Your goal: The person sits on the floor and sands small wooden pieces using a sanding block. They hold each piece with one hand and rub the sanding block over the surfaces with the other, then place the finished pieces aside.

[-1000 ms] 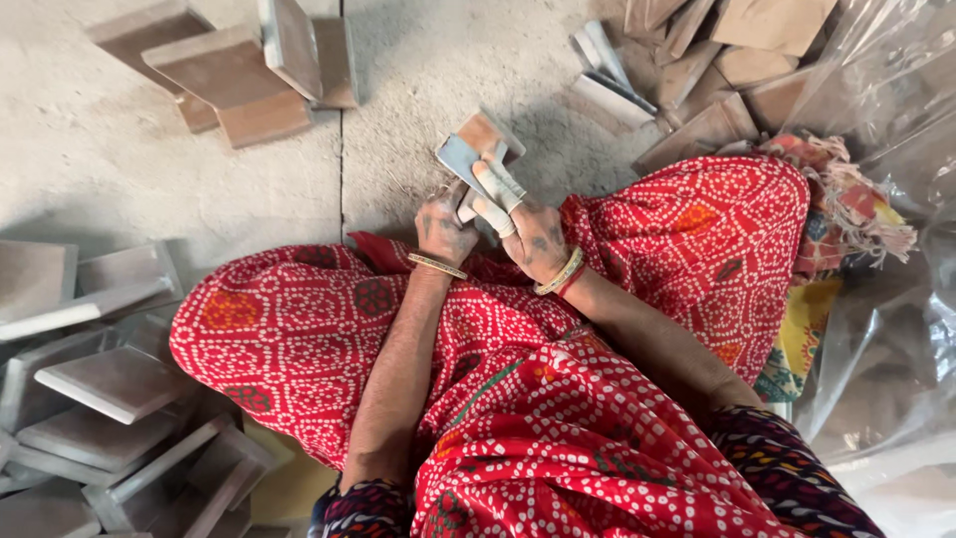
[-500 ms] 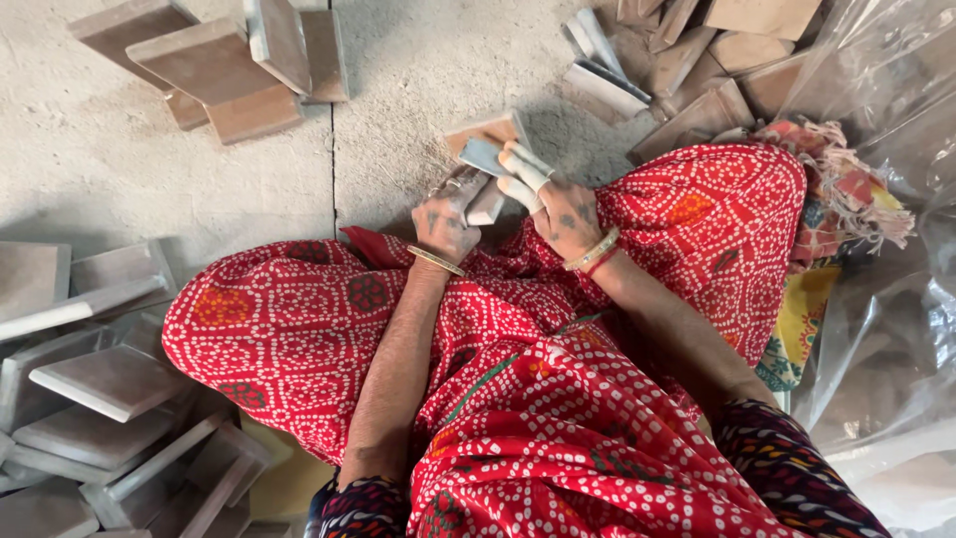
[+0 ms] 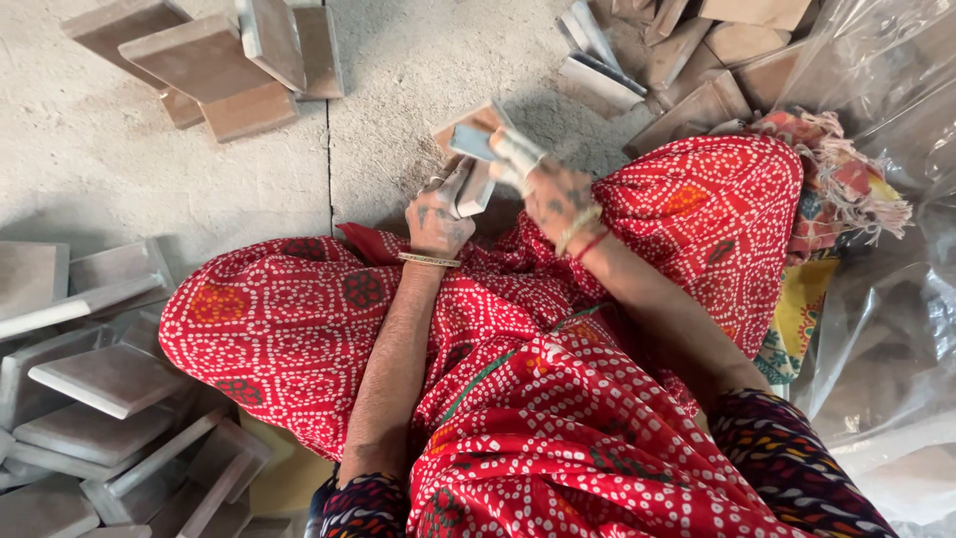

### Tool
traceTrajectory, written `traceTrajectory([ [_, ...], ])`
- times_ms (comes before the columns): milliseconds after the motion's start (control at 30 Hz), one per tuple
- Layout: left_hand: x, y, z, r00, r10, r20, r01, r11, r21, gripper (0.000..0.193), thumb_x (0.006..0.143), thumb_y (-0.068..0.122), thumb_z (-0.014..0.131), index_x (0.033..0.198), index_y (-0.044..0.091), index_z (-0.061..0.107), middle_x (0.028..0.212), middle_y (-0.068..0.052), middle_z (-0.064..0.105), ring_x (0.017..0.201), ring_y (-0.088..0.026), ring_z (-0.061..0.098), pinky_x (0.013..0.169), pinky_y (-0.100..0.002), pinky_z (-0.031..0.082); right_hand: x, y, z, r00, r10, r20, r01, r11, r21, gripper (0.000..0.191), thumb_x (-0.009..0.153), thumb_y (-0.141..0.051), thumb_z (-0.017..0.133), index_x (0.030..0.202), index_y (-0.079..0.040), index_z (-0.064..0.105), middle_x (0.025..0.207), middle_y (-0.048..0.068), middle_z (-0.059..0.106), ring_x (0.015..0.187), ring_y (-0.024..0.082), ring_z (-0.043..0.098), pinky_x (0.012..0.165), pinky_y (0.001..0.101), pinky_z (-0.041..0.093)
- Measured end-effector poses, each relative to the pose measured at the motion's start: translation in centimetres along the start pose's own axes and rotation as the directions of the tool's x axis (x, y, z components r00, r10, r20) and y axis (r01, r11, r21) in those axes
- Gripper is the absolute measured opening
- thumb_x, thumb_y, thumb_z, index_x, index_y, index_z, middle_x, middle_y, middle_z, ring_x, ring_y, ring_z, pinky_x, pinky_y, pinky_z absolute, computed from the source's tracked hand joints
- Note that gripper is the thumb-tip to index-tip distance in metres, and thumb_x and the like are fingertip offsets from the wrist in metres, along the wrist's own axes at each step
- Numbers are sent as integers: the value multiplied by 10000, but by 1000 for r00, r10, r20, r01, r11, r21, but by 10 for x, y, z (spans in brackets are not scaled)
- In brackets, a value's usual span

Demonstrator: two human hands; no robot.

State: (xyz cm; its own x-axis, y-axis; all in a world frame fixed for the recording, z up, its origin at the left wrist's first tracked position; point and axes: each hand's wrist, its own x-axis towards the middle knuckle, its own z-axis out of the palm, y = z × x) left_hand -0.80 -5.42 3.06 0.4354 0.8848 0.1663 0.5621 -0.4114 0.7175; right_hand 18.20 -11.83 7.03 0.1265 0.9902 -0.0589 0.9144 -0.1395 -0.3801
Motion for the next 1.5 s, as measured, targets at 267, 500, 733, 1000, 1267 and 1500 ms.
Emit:
traceTrajectory([
  [267, -7, -11, 3, 990, 143, -2, -143, 989, -36, 634, 630, 59, 745, 1258, 84, 657, 1032, -192, 708, 882, -388, 685, 806, -483, 572, -15, 3, -17, 889, -334, -314, 377, 923, 84, 323, 1057, -176, 585, 1364, -225, 670, 1432, 116, 665, 957, 289, 739, 739, 370, 610],
  [500, -5, -9, 1, 985, 168, -33, -169, 985, -39, 668, 643, 43, 733, 1305, 97, 660, 1055, -190, 709, 885, -390, 687, 784, -489, 561, -4, 23, -17, 977, -206, -57, 184, 946, -265, 494, 857, -102, 655, 1329, -240, 695, 1089, 27, 751, 834, 203, 739, 773, 369, 619],
  [733, -7, -31, 20, 992, -51, 113, 45, 997, 57, 585, 658, 77, 755, 1237, 123, 686, 1062, -158, 709, 937, -351, 696, 839, -444, 586, -6, 27, 8, 941, -223, -254, 274, 944, 185, 492, 977, -21, 596, 1440, -177, 653, 1061, 128, 753, 750, 182, 723, 666, 317, 618],
  [1000, -18, -53, 44, 991, 93, -94, -77, 984, 160, 527, 687, 105, 765, 1211, 94, 711, 1017, -99, 719, 931, -315, 676, 824, -462, 543, -16, 28, 26, 942, -254, -220, 246, 967, -64, 379, 919, -50, 634, 1252, -150, 786, 966, 137, 757, 624, 226, 701, 554, 348, 602],
  [1267, -6, -47, 37, 948, 197, -252, -156, 972, 174, 304, 725, 140, 788, 1018, 87, 724, 952, -113, 712, 847, -347, 683, 731, -486, 550, -15, 5, 35, 958, -207, -199, 213, 977, 9, 240, 987, -81, 605, 1130, -121, 794, 1011, 156, 763, 678, 232, 731, 581, 364, 612],
  [1500, 3, -50, 35, 969, 149, -197, -115, 978, 171, 182, 780, 124, 794, 939, 105, 706, 852, -112, 716, 761, -361, 680, 683, -491, 549, -9, -5, 21, 809, -439, -391, 490, 871, 35, 422, 945, -27, 495, 1284, -61, 744, 1167, 185, 768, 781, 250, 743, 625, 348, 611],
])
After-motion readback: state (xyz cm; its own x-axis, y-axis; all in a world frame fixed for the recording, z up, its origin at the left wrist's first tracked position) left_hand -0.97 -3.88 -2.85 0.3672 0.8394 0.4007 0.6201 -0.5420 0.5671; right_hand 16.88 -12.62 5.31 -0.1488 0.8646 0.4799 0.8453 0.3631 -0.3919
